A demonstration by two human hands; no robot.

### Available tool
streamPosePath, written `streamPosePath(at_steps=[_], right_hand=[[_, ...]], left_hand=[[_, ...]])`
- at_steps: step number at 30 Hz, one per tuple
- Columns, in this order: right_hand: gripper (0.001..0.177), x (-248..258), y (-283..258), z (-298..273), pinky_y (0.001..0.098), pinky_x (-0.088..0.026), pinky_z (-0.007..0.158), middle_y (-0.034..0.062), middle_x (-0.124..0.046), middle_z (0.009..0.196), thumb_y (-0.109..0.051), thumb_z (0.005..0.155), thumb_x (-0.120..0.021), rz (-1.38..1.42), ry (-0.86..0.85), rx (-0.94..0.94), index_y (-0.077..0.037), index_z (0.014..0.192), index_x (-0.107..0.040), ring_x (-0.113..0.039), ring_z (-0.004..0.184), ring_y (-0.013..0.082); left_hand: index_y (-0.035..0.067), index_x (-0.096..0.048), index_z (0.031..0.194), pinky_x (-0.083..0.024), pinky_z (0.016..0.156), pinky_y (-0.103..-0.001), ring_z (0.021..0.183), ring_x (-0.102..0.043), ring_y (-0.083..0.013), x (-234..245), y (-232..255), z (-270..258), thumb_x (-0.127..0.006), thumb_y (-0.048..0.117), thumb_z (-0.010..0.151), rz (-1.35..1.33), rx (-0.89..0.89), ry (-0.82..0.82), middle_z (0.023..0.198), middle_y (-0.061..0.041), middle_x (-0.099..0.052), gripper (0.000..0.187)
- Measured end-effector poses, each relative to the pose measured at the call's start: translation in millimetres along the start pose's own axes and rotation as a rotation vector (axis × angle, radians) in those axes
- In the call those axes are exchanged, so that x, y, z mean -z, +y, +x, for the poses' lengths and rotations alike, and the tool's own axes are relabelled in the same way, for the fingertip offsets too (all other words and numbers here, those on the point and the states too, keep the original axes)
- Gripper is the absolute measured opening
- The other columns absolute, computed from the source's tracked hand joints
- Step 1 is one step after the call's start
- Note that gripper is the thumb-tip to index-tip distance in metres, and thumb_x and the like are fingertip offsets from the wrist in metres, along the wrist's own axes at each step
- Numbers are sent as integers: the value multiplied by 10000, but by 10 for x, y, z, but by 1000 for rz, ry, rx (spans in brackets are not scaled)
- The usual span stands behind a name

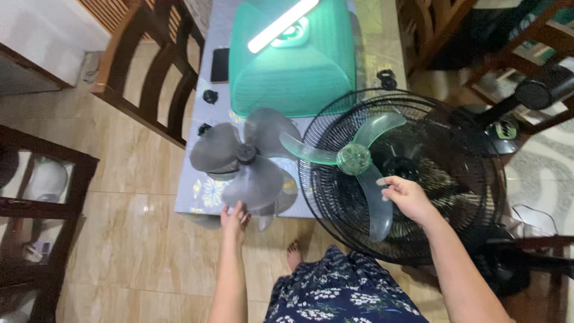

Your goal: The person assembles a standing fan by attaching the front and rear grilles to the fan blades and securing them with a central knob. The person handles the fan blades, grilles, and knob, then places the assembled fan on a chair.

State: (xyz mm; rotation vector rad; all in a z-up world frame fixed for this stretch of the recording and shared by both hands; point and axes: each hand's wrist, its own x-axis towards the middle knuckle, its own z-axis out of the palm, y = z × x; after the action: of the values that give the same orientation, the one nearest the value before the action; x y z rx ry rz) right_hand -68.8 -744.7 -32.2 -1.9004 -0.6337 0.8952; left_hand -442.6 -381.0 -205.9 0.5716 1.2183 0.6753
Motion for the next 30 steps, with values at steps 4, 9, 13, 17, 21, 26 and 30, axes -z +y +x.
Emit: streamPosePath(at_steps=[4, 9, 13, 17, 21, 26, 30], right_hand=[[352, -385, -772, 135, 284, -571, 823, 33, -781, 970, -90, 904, -680, 15, -49, 53, -61, 1254, -704, -717, 832, 109], [262, -1959, -1196, 871, 249, -462, 501, 21, -658, 778, -96, 938, -660, 336, -247, 87, -53, 1197, -663, -558, 578, 74], [244, -2924, -1019, 1546, 294, -500, 452, 58, -704, 712, -91, 904, -691, 87, -65, 115, -48, 1145, -682, -621, 495, 122], [278, -3325, -757, 2024, 316, -559, 480, 88, -739, 774, -94, 895, -678, 49, -21, -5, -49, 1170, -671, -664, 533, 149], [308, -3552, -614, 2189, 306, -576, 486, 86, -732, 797, -146, 912, -682, 121, 37, 23, -34, 1199, -672, -672, 578, 137], [509, -3624, -567, 2191, 269, -555, 540, 80, -762, 864, -222, 937, -709, 109, 102, 55, -51, 1398, -575, -690, 626, 137], [674, -3467, -626, 1941, 292, -530, 516, 72, -738, 1032, -228, 921, -689, 218, -88, 35, -85, 1517, -411, -688, 681, 123]], left_hand=[[126, -285, 1535, -515, 890, -445, 1243, -540, -275, 94, 93, 65, -818, 248, 859, 211, -227, 121, 1401, -166, -491, 870], [13, -462, 1452, -469, 1016, -406, 1239, -542, -312, 115, 307, 161, -788, 320, 885, 474, -660, 155, 1408, -225, -511, 721], [5, -526, 1416, -453, 1036, -407, 1209, -556, -302, 171, 392, 151, -701, 355, 953, 611, -743, 114, 1403, -213, -534, 606], [10, -533, 1418, -455, 1026, -415, 1183, -575, -295, 254, 479, 93, -701, 327, 940, 709, -785, 38, 1374, -186, -575, 598], [17, -528, 1419, -474, 1024, -412, 1207, -580, -299, 242, 500, 60, -703, 315, 937, 729, -801, -59, 1370, -199, -569, 593], [18, -496, 1446, -467, 1015, -427, 1231, -565, -323, 111, 571, -16, -706, 300, 935, 758, -722, -133, 1384, -228, -521, 620], [6, -516, 1429, -439, 1063, -453, 1248, -560, -357, -64, 682, -104, -750, 334, 918, 905, -850, -125, 1358, -246, -582, 651]])
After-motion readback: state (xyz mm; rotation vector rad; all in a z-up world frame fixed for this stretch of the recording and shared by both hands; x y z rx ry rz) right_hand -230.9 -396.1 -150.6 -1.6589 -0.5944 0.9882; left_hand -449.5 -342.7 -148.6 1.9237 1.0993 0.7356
